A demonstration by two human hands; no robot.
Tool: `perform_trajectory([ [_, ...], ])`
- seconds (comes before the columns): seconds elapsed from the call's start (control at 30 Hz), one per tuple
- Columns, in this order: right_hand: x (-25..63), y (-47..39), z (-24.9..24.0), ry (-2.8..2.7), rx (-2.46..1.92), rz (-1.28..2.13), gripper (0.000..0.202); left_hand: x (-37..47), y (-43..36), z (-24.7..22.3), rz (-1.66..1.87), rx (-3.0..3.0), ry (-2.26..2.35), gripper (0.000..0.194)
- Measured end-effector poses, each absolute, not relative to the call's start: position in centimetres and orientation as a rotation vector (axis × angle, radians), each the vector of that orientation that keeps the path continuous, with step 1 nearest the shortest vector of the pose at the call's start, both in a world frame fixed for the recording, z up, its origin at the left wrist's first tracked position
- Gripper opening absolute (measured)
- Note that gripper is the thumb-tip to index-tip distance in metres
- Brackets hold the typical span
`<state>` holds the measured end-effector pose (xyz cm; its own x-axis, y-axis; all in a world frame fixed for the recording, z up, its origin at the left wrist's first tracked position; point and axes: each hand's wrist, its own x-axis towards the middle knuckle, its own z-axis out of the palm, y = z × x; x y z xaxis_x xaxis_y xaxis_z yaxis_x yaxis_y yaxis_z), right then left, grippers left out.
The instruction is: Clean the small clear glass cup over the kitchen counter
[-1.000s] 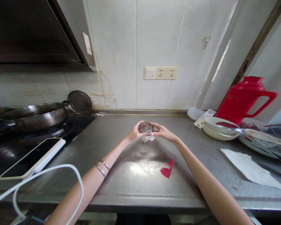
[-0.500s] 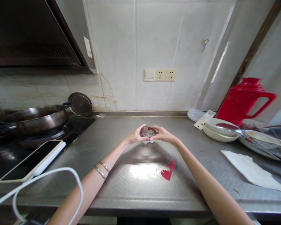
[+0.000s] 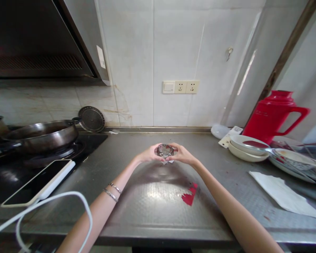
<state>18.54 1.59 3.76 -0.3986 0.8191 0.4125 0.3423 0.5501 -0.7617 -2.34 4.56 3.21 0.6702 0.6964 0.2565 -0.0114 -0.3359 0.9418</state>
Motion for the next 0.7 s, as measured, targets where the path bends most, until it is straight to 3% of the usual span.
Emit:
perform_trajectory([
  [0.4, 18.4, 1.1, 3.7, -2.049, -0.964, 0.780, 0.068, -3.1, 2.1, 3.8, 0.807, 1.899, 0.655, 0.065],
  [0.7, 23.4, 0.0, 5.1, -2.223, -1.107, 0.527, 0.068, 2.4, 1.9, 3.8, 0.794, 1.913, 0.695, 0.063],
])
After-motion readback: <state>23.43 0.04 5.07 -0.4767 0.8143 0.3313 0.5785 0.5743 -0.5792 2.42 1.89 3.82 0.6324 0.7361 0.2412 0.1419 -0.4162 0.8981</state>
